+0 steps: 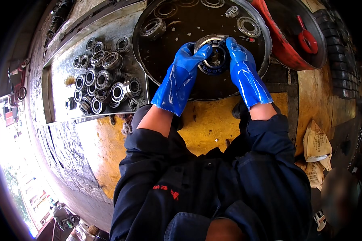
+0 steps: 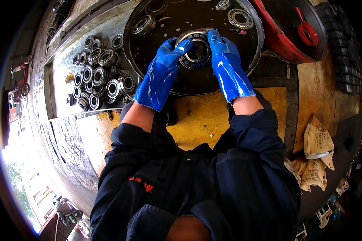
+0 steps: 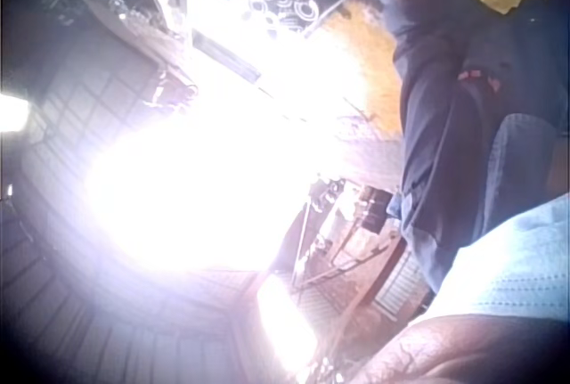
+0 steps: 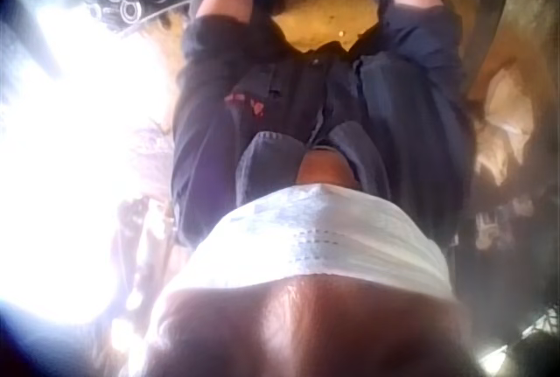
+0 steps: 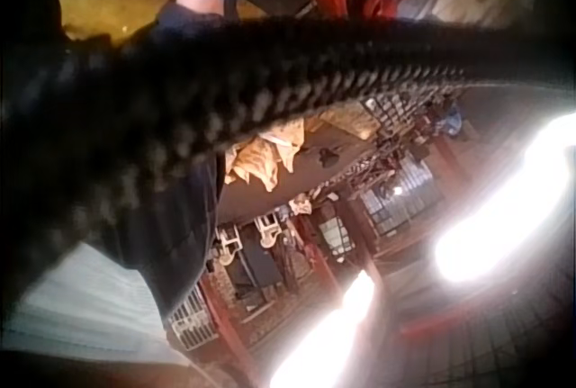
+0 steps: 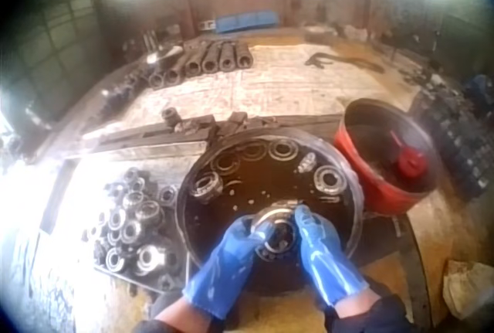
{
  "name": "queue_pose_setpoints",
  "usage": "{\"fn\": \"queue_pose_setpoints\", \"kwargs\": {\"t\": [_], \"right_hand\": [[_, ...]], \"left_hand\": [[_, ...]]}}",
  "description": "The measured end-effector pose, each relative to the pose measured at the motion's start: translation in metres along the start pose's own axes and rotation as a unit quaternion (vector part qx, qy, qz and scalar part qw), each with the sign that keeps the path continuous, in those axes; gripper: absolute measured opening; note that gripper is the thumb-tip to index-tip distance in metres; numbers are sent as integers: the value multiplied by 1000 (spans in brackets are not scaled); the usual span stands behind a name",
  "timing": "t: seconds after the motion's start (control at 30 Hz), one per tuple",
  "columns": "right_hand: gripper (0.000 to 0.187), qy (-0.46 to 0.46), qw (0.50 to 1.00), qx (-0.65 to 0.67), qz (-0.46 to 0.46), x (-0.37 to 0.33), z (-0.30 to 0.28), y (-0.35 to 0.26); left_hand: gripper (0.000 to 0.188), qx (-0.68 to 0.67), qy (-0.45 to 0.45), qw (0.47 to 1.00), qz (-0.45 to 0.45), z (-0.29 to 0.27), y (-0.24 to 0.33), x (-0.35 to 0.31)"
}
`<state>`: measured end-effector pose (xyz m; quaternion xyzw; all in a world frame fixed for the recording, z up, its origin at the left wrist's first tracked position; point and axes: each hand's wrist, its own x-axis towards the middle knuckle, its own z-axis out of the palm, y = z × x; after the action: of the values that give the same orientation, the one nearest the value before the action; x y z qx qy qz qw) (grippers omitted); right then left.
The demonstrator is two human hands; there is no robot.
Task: The person repeatedly dips ball bearings into a dark liquid in a metal basin, rubs them between gloved hands, and places them into a metal tray. The person also uses a small red-handled brush to scrub the bearings while submerged in the liquid.
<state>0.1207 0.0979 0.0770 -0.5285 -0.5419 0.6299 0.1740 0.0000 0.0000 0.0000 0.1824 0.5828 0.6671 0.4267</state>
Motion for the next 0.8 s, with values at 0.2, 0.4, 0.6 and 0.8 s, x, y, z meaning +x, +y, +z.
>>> {"fn": "queue_pose_setpoints", "kwargs": {"t": [0.2, 0.4, 0.6, 0.8], "right_hand": [[43, -16, 1000, 1, -11, 10, -1, 10], [45, -90, 995, 33, 3, 32, -1, 38], [48, -161, 985, 65, 17, 51, 1, 56], [50, -226, 971, 73, 14, 74, 4, 64]], "left_hand": [[57, -51, -33, 998, -6, -2, -2, 5], [54, -80, 12, 995, -55, -29, -24, 15], [46, -138, 154, 977, -60, -85, 18, -20], [34, 225, 236, 942, 84, -206, 55, -86]]}}
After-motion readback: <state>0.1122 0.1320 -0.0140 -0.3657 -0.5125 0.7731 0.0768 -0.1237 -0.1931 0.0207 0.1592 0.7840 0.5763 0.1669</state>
